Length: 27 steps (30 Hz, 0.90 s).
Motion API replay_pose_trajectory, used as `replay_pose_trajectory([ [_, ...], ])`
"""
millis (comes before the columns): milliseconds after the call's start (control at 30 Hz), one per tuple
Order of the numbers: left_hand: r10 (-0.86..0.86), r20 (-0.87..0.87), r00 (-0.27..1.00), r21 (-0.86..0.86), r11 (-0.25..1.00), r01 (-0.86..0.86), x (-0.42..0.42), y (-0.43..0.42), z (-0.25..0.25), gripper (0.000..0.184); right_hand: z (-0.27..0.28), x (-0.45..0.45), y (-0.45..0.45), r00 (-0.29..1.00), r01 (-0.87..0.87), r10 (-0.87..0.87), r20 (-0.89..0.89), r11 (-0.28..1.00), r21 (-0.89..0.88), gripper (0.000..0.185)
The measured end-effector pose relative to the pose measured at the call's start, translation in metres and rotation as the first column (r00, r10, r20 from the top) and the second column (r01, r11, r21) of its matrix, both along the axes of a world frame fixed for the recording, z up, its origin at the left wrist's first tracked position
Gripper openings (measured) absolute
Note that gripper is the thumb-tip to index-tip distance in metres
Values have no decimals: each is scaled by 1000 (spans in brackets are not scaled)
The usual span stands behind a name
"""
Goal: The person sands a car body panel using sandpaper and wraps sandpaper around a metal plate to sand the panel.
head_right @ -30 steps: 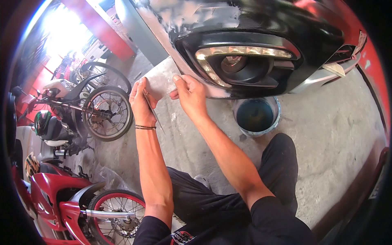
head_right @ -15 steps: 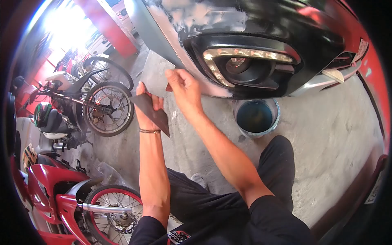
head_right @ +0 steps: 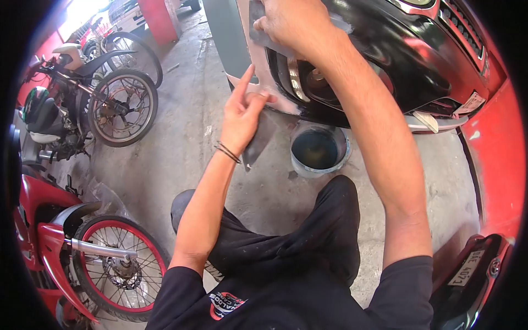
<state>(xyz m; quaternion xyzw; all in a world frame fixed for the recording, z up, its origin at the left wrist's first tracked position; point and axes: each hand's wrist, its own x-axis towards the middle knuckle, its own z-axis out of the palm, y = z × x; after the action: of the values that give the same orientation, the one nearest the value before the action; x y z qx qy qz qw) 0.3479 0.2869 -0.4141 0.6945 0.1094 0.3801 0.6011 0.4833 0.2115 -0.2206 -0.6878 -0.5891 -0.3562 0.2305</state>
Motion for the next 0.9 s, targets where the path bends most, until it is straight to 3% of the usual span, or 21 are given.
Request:
replay_pose_trajectory([
  [33, -29, 54, 998, 57, 998, 26, 8, -4, -3, 75, 1, 3, 3, 997, -48, 51, 65, 998, -38, 36],
  [167, -56, 66, 996, 127, 991, 47, 20, -10, -1, 82, -6, -3, 23, 999, 33, -33, 14, 998, -49, 29],
  [233, -89, 101, 991, 65, 994, 82, 25, -8, 4, 82, -12, -10, 33, 976, 208, -206, 67, 977, -38, 19],
  [433, -178, 277, 944, -89, 974, 209, 45, 2, 15, 87, -34, 4, 45, 946, 220, -218, 241, 975, 19, 16],
  [500, -162, 388, 907, -267, 922, 279, 48, 0, 17, 81, -33, 3, 46, 946, 226, -216, 243, 974, -16, 15],
  [533, -156, 390, 908, -275, 921, 276, 50, 0, 19, 81, -31, 0, 46, 946, 232, -214, 242, 972, -45, 15],
  [600, -54, 427, 902, -453, 851, 265, 51, 0, 26, 68, -24, -11, 40, 957, 240, -221, 188, 967, -84, 15],
  [633, 21, 413, 911, -537, 813, 224, 52, -1, 35, 42, -22, -18, 35, 962, 252, -236, 137, 961, -116, 16],
  [667, 34, 421, 906, -544, 809, 223, 51, 3, 37, 42, -23, -25, 30, 963, 245, -226, 149, 961, -125, 16],
  [767, 7, 355, 935, -627, 743, 233, 51, 12, 37, 34, -24, -27, 18, 982, 140, -131, 135, 988, -59, 20],
  [833, -157, 453, 878, -629, 641, 440, 51, 13, 33, 31, -25, -16, 22, 983, 136, -127, 136, 989, -56, 23],
  [900, -171, 447, 878, -662, 597, 453, 56, 19, 33, 30, -24, -15, 23, 985, 127, -119, 127, 990, -57, 22],
])
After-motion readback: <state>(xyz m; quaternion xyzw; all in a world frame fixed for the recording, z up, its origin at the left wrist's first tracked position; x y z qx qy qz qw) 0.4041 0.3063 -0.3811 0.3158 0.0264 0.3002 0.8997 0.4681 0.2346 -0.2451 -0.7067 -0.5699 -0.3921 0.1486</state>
